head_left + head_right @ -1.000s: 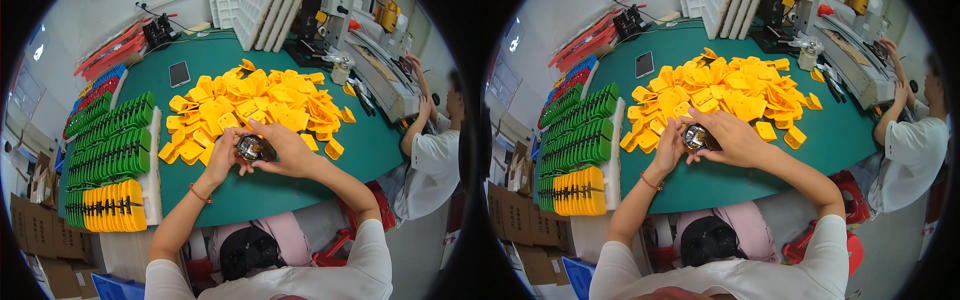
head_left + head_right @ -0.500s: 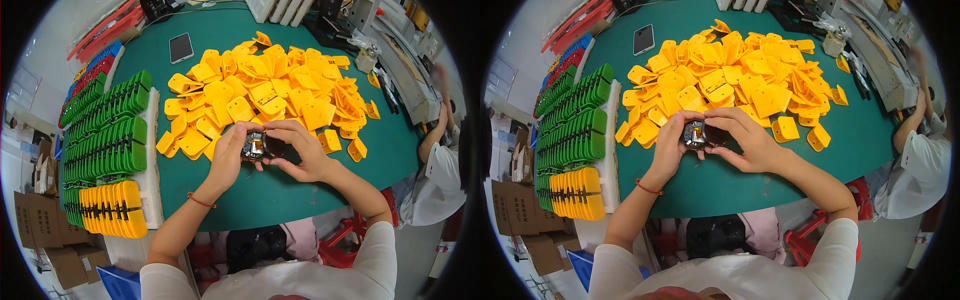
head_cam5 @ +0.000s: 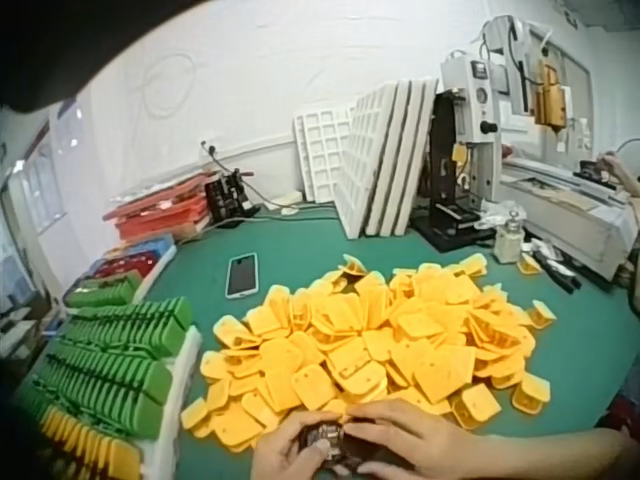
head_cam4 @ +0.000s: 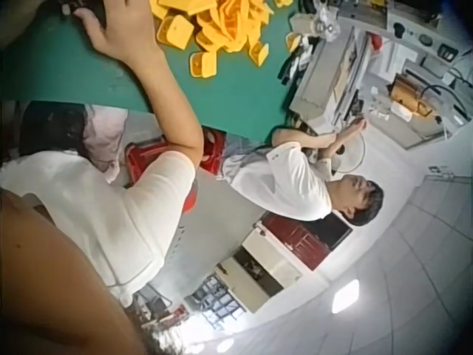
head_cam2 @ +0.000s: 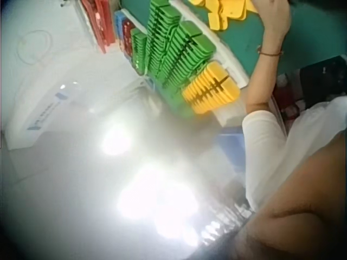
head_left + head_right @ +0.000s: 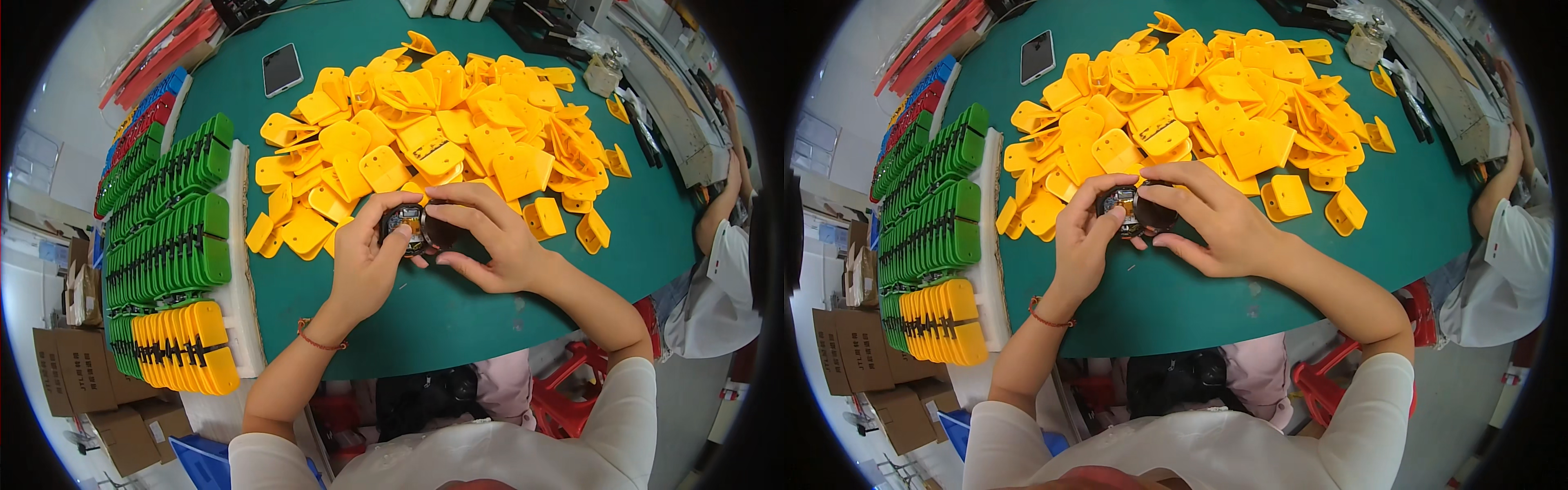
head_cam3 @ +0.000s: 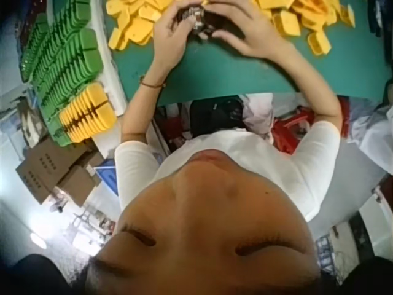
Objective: Manually assemble electronic circuit boards into yellow plastic housings and organize them in a foam tray.
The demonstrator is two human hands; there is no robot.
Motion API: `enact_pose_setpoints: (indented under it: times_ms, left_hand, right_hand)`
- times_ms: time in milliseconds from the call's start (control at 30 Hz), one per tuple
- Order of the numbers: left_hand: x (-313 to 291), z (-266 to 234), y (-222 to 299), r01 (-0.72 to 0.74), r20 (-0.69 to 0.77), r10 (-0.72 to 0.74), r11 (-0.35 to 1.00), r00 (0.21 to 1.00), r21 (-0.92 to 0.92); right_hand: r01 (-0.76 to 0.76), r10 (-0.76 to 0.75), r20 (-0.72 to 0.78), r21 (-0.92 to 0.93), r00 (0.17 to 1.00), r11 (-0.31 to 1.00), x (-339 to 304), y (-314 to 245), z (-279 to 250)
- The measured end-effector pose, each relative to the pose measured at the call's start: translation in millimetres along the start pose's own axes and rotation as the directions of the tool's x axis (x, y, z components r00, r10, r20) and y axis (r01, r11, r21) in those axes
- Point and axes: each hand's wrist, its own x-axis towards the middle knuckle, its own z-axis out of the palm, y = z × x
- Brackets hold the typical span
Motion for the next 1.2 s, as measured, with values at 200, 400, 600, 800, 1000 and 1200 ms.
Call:
enact_pose_setpoints:
  times_ms: [200,400,600,800,1000,1200]
  left_hand:
    - [-2,-1,-2,-0.037,-0.019,0.037,0.999,0.999,0.014]
    - [-2,-2,-5,-0.097,-0.026,0.098,0.994,0.995,0.04]
    - [-2,2,-3,-0.14,-0.083,0.146,0.988,0.986,0.068]
    - [-4,3,1,-0.189,-0.1,0.22,0.949,0.97,0.252]
    - [-5,3,0,-0.166,-0.102,0.182,0.975,0.978,0.151]
    - [-5,1,0,-0.192,0.019,0.193,0.981,0.981,-0.007]
  right_hand:
    - [-0.003,0.003,-0.021,-0.001,1.0,1.0,-3,1,5]
    - [-0.026,0.028,-0.091,0.018,0.995,1.0,-7,2,13]
    - [0.047,-0.055,-0.196,-0.047,0.979,0.998,-4,2,10]
    - [0.122,-0.132,-0.161,-0.07,0.978,0.99,-6,-1,8]
    - [0.149,-0.164,-0.152,-0.109,0.975,0.983,-4,-2,8]
    - [0.131,-0.151,-0.163,-0.129,0.975,0.983,-3,-2,7]
